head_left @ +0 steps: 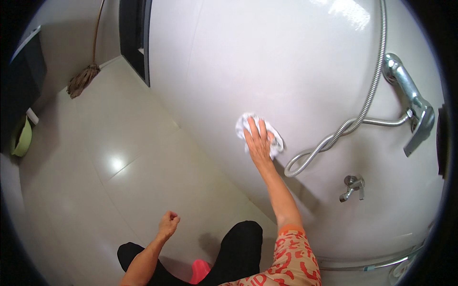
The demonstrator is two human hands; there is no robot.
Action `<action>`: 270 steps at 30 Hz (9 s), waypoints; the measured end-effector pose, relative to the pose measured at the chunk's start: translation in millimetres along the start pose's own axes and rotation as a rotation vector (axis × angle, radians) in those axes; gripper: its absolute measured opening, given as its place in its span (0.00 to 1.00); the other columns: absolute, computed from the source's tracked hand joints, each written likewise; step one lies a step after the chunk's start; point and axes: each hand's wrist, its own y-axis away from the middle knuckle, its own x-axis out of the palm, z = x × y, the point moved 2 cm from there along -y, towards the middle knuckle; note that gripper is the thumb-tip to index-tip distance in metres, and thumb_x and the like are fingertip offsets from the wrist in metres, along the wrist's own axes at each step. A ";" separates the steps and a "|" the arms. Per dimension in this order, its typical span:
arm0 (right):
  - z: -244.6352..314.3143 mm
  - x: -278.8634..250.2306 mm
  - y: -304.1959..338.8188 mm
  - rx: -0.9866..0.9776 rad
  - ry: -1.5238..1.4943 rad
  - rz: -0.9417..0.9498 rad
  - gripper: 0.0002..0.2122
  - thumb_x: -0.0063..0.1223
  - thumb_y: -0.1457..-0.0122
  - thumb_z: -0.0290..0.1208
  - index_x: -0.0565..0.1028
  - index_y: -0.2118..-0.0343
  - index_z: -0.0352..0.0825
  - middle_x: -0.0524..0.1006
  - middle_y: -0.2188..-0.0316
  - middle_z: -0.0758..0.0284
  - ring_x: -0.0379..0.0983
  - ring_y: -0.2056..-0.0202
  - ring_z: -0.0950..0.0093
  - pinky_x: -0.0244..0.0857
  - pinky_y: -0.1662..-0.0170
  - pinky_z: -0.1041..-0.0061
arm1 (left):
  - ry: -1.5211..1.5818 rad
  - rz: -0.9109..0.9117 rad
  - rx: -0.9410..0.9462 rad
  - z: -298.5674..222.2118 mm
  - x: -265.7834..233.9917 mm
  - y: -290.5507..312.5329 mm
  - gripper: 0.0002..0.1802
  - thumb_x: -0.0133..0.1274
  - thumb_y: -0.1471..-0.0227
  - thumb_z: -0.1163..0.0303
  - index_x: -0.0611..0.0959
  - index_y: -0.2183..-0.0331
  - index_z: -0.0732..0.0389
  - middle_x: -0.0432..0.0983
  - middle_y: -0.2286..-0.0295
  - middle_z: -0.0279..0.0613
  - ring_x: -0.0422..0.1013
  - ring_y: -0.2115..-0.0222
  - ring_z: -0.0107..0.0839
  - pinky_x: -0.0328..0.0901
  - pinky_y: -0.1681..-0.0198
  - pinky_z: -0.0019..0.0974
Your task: The person sits on a small pink stool in a bathroom and wipes the white tiled walls with a white cloth. They clean around the shower fixtures, including the faucet and shower head, and wipe the wall near the shower door frame.
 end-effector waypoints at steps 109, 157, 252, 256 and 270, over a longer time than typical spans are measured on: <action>-31.7 -25.9 -159.1 0.915 0.613 -0.191 0.25 0.54 0.52 0.26 0.66 0.48 0.41 0.54 0.40 0.55 0.46 0.36 0.56 0.44 0.46 0.52 | -0.780 0.396 0.811 -175.8 -261.9 -206.2 0.17 0.60 0.55 0.63 0.78 0.61 0.58 0.76 0.67 0.42 0.74 0.67 0.40 0.68 0.64 0.42; -124.8 -115.2 -263.0 0.601 0.839 -0.447 0.24 0.55 0.51 0.44 0.70 0.48 0.53 0.60 0.41 0.63 0.51 0.39 0.61 0.42 0.47 0.55 | -0.745 0.623 0.889 -246.3 -164.8 -183.5 0.13 0.51 0.47 0.66 0.77 0.59 0.58 0.74 0.67 0.48 0.72 0.64 0.49 0.67 0.61 0.47; -116.1 -84.4 -373.9 0.629 1.028 -0.626 0.23 0.55 0.52 0.41 0.72 0.49 0.52 0.61 0.44 0.68 0.54 0.46 0.61 0.47 0.51 0.54 | -0.634 0.507 1.132 -244.3 -154.3 -165.5 0.10 0.52 0.49 0.68 0.79 0.62 0.56 0.72 0.68 0.42 0.71 0.64 0.44 0.69 0.63 0.44; -89.1 -52.4 -411.8 0.490 0.965 -0.637 0.24 0.60 0.56 0.41 0.73 0.52 0.53 0.64 0.46 0.70 0.57 0.47 0.62 0.48 0.52 0.55 | -0.609 0.589 1.086 -251.6 -159.0 -154.6 0.13 0.53 0.49 0.67 0.78 0.60 0.57 0.73 0.66 0.43 0.71 0.63 0.44 0.68 0.62 0.44; 13.7 92.7 -428.3 0.183 0.672 -0.491 0.22 0.64 0.60 0.40 0.76 0.58 0.58 0.66 0.46 0.75 0.56 0.45 0.65 0.47 0.50 0.57 | -0.546 0.632 0.986 -255.6 -174.9 -147.3 0.14 0.53 0.48 0.67 0.77 0.58 0.57 0.73 0.64 0.45 0.71 0.61 0.48 0.68 0.60 0.45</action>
